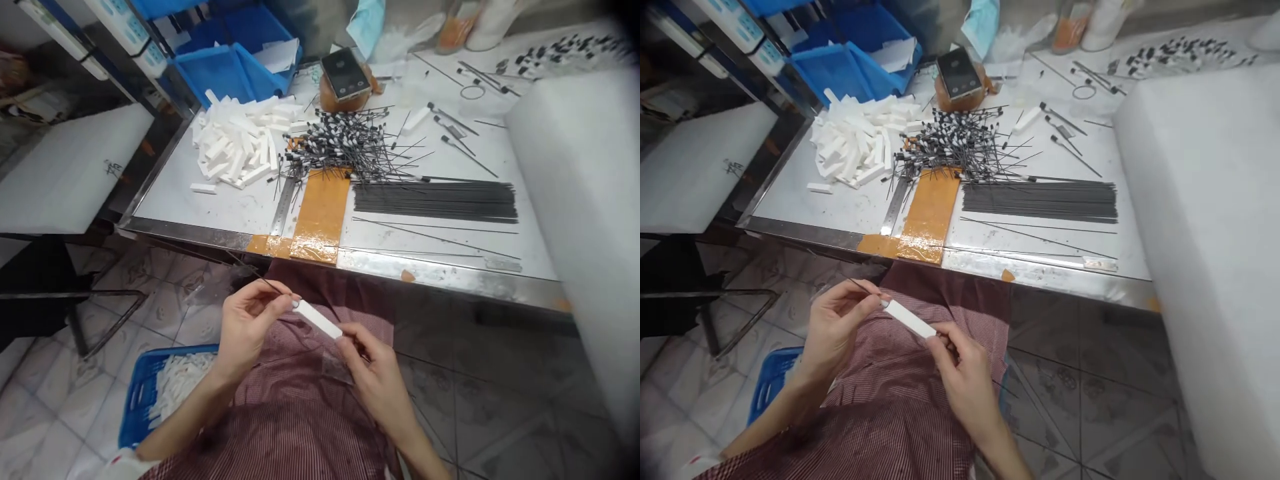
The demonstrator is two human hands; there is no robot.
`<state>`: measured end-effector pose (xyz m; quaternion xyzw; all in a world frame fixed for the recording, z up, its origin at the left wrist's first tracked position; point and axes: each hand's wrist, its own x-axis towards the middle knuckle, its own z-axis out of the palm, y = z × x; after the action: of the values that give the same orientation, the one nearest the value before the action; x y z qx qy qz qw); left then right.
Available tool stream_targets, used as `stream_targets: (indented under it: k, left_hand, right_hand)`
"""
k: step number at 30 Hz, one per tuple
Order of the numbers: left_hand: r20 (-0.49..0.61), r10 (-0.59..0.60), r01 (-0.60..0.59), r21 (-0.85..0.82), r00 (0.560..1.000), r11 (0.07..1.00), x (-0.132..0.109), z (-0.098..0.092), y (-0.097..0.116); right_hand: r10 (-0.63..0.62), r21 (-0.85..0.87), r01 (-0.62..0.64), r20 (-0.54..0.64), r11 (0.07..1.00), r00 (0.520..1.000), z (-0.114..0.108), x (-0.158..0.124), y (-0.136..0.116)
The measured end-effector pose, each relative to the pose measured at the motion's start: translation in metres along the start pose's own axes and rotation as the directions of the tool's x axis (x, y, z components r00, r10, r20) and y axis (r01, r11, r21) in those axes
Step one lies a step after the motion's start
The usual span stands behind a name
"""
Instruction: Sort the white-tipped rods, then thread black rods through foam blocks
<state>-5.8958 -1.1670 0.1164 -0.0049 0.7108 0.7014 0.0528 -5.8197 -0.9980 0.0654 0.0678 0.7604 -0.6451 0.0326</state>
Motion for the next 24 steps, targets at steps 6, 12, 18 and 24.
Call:
stream_targets:
  k: [6, 12, 18, 24]
  left_hand:
    - [0.020, 0.012, -0.010, -0.069, 1.000, 0.998, 0.007, -0.004, -0.001]
    - [-0.060, 0.021, -0.021, 0.000, 0.998, 1.000, 0.018, -0.030, -0.008]
    - [-0.081, 0.029, -0.023, 0.076, 0.996, 0.997, 0.012, -0.052, -0.022]
    - [-0.072, 0.031, -0.027, 0.060, 0.997, 0.998, 0.006, -0.052, -0.020]
  right_hand:
    - [0.027, -0.020, -0.026, 0.056, 0.999, 0.998, 0.003, 0.003, -0.005]
    - [-0.008, -0.242, -0.002, -0.041, 0.970, 0.999, 0.002, 0.000, 0.022]
    - [-0.134, -0.336, 0.130, 0.010, 0.933, 0.991, 0.002, -0.003, 0.023]
    - [-0.172, -0.382, 0.169, 0.028, 0.908, 0.985, 0.008, -0.004, 0.017]
